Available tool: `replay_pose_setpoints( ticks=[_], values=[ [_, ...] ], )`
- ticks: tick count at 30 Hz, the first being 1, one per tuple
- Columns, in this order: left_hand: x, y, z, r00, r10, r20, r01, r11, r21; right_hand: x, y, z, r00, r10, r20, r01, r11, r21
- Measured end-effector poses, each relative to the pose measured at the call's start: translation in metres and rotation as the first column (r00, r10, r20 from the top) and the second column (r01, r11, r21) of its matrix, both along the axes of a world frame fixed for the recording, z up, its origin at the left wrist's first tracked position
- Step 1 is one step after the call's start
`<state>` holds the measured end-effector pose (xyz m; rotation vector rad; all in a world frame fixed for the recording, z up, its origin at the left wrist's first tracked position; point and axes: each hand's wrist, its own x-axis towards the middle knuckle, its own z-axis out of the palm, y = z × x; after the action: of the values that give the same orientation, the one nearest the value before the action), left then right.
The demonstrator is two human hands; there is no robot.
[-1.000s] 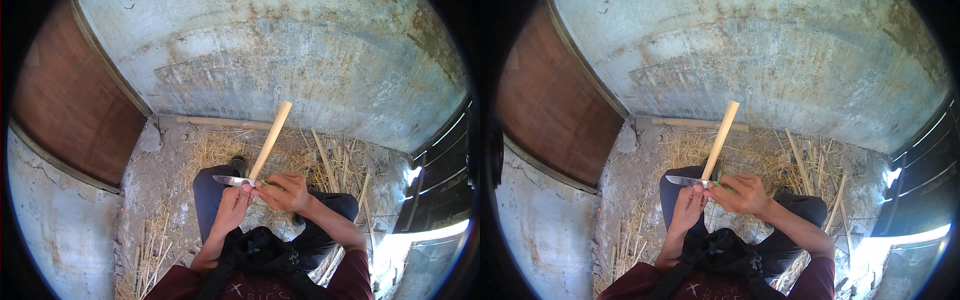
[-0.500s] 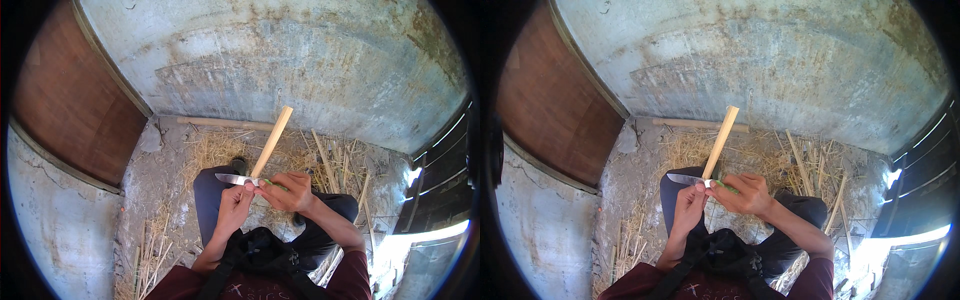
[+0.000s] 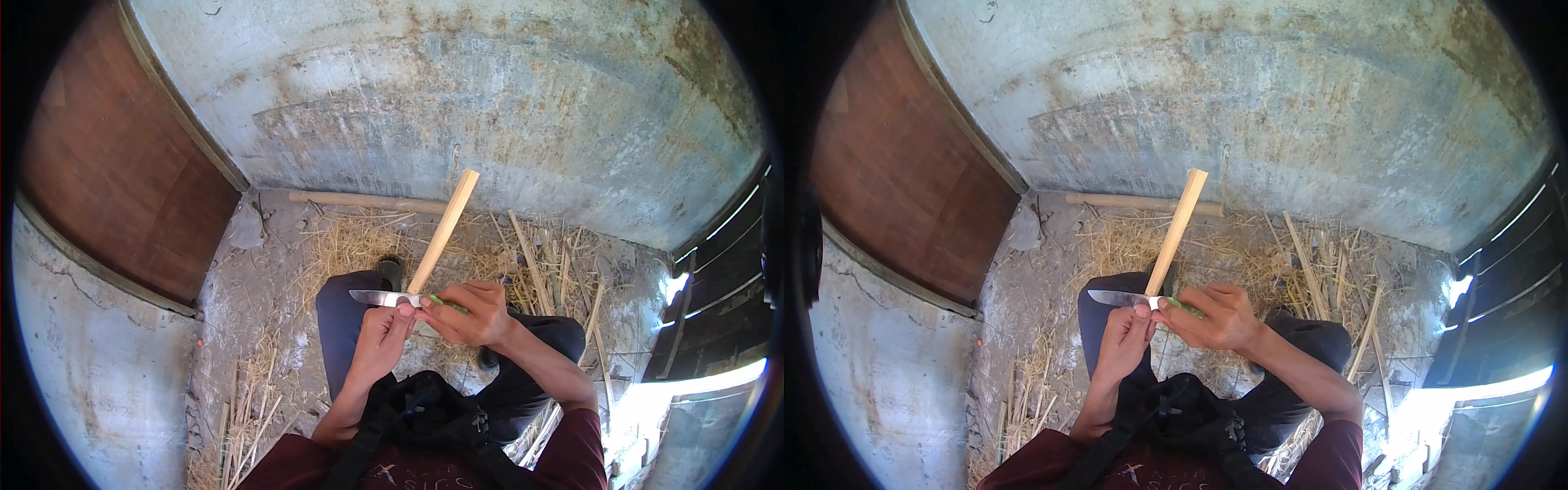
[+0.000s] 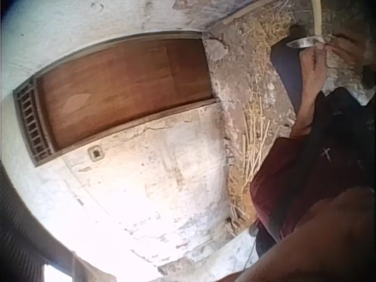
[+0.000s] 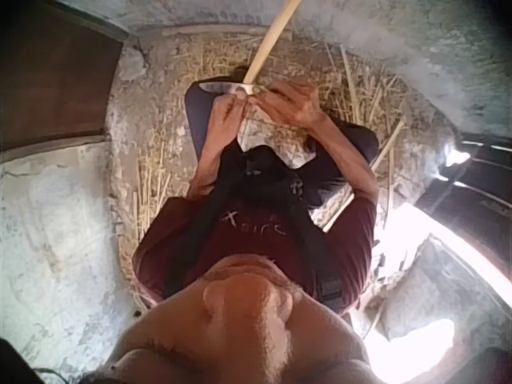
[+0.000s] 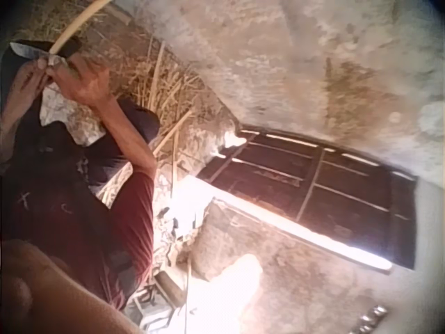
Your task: The person carves a long wooden stick using a small knife, shaving off thin strips of wood while holding the stick in one hand and the knife in the other.
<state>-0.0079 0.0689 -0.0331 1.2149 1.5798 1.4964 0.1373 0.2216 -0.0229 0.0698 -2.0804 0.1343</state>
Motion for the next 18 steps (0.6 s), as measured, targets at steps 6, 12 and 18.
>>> replay_pose_setpoints(
  ticks=[6,12,18],
  values=[
    [0.002,0.001,-0.014,0.997,0.069,0.028,-0.069,0.997,0.022,0.003,-0.001,0.001,1.0,-0.03,0.001,0.03,0.998,0.048],
    [0.007,0.002,-0.007,0.994,0.094,0.063,-0.095,0.995,0.02,0.004,0.0,0.005,0.997,-0.064,-0.035,0.066,0.996,0.057],
    [0.007,0.005,-0.002,0.997,0.054,0.058,-0.056,0.998,0.04,0.006,0.005,0.007,0.998,-0.05,-0.036,0.052,0.997,0.052]
  ],
)
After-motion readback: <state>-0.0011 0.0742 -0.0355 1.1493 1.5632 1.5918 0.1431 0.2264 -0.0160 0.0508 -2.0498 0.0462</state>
